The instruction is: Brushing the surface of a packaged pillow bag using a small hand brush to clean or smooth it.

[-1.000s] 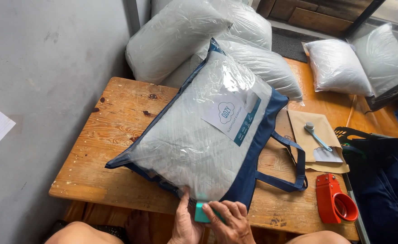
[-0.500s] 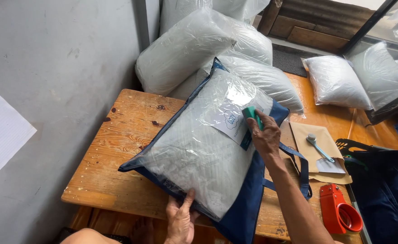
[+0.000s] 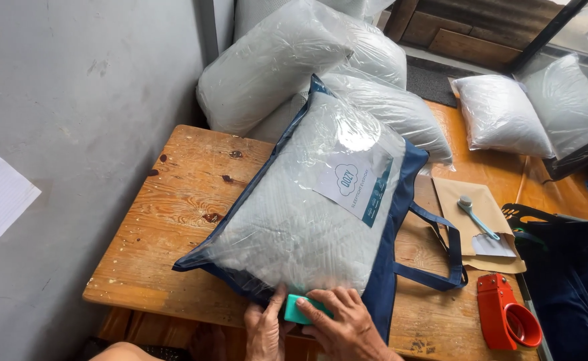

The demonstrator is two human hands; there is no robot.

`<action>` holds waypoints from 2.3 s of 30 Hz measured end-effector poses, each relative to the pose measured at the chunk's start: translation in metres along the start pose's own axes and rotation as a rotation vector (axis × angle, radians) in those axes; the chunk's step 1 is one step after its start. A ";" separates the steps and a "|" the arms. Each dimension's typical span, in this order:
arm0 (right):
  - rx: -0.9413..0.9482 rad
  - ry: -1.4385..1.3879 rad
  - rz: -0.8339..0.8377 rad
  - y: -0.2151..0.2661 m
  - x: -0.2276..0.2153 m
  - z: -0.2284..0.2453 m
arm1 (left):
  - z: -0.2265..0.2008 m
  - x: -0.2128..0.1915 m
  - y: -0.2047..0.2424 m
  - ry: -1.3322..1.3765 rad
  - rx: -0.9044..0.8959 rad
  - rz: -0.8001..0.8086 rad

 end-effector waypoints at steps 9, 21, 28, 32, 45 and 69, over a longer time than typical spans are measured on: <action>0.641 0.031 -0.194 -0.087 -0.006 -0.233 | -0.042 0.005 0.003 -0.016 0.121 -0.038; -0.072 0.141 -0.111 -0.021 0.033 0.009 | -0.012 -0.017 -0.045 0.168 0.078 -0.116; 0.124 0.068 -0.235 -0.122 -0.010 -0.113 | -0.011 -0.048 -0.062 -0.081 0.150 -0.313; 0.483 0.160 -0.113 -0.134 0.020 -0.211 | -0.015 -0.058 -0.075 -0.265 0.312 -0.383; -0.108 -0.026 -0.046 -0.098 0.026 0.025 | -0.012 -0.030 -0.035 0.125 0.003 -0.267; -0.202 0.071 0.034 -0.173 0.041 -0.026 | -0.058 -0.013 -0.019 0.403 0.130 -0.243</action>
Point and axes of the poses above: each hand's wrist, its own y-axis away from the middle knuckle, its own x-axis out of the palm, z = x × y, the point moved 9 cm from there along -y, towards the middle knuckle, and after that the axes turned 4 degrees about y, right-handed, at the moved point
